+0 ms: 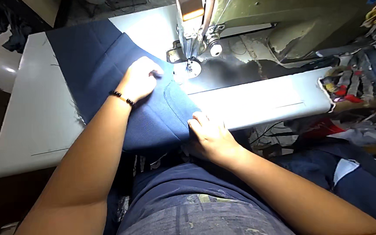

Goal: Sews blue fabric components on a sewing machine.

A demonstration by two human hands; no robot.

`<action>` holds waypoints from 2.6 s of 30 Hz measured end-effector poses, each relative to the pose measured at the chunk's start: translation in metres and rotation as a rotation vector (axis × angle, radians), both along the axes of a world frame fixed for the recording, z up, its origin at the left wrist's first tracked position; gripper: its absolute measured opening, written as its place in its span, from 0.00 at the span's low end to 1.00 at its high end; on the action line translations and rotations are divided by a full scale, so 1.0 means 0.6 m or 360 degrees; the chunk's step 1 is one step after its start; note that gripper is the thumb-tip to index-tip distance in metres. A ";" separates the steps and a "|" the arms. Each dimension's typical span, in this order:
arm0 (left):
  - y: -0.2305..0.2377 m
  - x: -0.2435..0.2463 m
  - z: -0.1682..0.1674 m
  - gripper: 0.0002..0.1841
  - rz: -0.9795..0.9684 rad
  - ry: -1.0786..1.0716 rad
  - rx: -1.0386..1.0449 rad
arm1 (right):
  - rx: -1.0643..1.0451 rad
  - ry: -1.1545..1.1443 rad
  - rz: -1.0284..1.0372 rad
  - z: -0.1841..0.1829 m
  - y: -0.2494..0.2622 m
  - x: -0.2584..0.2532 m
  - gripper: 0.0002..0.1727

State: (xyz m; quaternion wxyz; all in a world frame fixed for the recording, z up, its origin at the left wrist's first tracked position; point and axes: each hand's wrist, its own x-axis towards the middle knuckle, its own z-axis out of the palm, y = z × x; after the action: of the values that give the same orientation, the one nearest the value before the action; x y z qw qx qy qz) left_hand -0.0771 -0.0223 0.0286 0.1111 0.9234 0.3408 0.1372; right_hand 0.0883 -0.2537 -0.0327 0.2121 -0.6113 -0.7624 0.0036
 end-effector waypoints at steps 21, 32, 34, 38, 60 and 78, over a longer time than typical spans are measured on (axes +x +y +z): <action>0.037 0.059 -0.050 0.11 -0.0601 -0.0454 -0.0305 | -0.0003 0.0159 0.0158 0.042 -0.009 0.098 0.12; 0.024 0.042 -0.061 0.14 -0.0561 -0.0432 -0.0502 | 0.0029 -0.0079 0.0143 0.001 -0.032 0.093 0.17; 0.021 0.032 -0.057 0.13 -0.0515 -0.0373 -0.0575 | 0.0070 -0.0065 0.0185 -0.003 -0.033 0.095 0.16; 0.022 0.020 -0.058 0.08 -0.0571 -0.0417 -0.0646 | 0.0138 -0.0008 0.0272 -0.013 -0.037 0.102 0.17; 0.049 0.074 0.010 0.08 -0.0356 0.0072 -0.0911 | 0.0162 -0.0016 0.0112 0.028 -0.035 0.112 0.10; 0.026 0.040 0.094 0.09 -0.0722 0.0395 -0.0336 | 0.0165 0.0400 0.0088 0.033 -0.071 0.111 0.13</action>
State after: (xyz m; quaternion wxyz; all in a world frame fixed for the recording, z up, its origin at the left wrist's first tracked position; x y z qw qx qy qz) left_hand -0.0534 -0.0069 0.0848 0.1921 0.9692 0.1487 -0.0417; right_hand 0.1550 -0.2962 -0.0132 0.3372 -0.5731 -0.7455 0.0466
